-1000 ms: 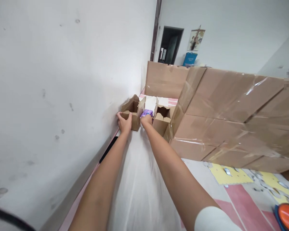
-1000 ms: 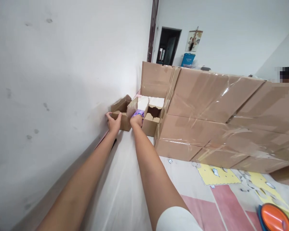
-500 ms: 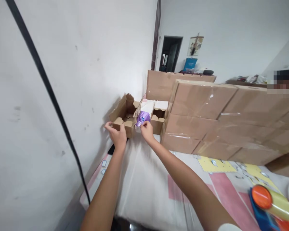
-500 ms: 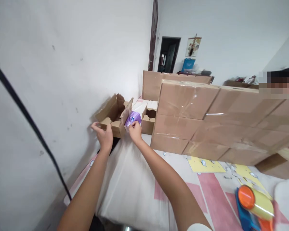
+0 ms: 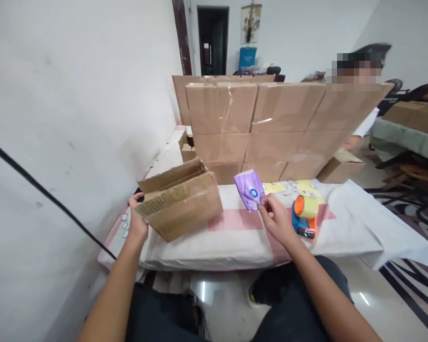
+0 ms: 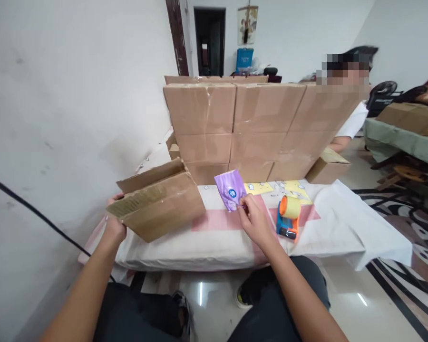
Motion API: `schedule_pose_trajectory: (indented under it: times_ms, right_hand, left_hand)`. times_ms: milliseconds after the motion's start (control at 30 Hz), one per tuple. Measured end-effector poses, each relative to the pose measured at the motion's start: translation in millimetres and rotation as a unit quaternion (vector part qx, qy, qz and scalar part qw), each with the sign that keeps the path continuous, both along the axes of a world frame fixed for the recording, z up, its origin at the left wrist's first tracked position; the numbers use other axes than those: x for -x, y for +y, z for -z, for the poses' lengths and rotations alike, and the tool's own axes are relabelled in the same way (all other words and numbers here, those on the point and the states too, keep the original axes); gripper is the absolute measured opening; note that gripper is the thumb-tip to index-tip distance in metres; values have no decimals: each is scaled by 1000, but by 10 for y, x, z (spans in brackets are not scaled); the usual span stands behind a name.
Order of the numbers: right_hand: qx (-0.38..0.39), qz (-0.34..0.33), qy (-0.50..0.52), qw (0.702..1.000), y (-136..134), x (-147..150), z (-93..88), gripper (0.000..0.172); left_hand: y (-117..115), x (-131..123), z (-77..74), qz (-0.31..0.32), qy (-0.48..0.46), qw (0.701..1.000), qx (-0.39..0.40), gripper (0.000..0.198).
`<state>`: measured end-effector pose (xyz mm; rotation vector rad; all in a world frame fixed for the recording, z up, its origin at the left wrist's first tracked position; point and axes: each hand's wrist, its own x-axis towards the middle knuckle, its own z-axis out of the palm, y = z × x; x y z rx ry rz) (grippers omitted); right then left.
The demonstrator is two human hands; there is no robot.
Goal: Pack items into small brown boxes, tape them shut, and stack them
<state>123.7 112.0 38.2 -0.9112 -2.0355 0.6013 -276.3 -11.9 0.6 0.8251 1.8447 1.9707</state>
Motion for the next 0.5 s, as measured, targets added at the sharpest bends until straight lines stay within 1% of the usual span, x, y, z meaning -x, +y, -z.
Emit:
schedule_pose_trajectory:
  times_ms: [33, 100, 167, 200, 267, 333, 400, 433, 500]
  right_hand:
    - [-52, 16, -64, 996, -5, -109, 96, 11]
    - [-110, 26, -191, 975, -2, -226, 263, 15]
    - [-127, 24, -289, 949, 11, -251, 361, 18]
    - [-127, 24, -312, 941, 20, -248, 380, 16]
    - [-127, 27, -306, 943, 47, -238, 373, 14]
    - [-137, 40, -257, 956, 96, -237, 342, 21]
    - [-153, 56, -220, 962, 177, -237, 329, 35]
    - [-157, 64, -219, 961, 229, -232, 337, 46]
    - [-149, 70, -249, 954, 348, -208, 382, 70]
  left_hand:
    - [28, -66, 10, 22, -5, 1000, 14, 47]
    - [82, -174, 17, 67, -24, 996, 51, 54]
    - [128, -239, 13, 104, -30, 991, 77, 58]
    - [151, -256, 9, 116, -30, 989, 84, 59]
    - [207, -273, 3, 132, -30, 987, 92, 60]
    - [281, -292, 8, 143, -33, 985, 90, 63]
    - [361, -329, 25, 151, -39, 984, 84, 65]
    - [396, -352, 33, 155, -42, 984, 81, 66]
    - [445, -393, 41, 165, -51, 982, 77, 69]
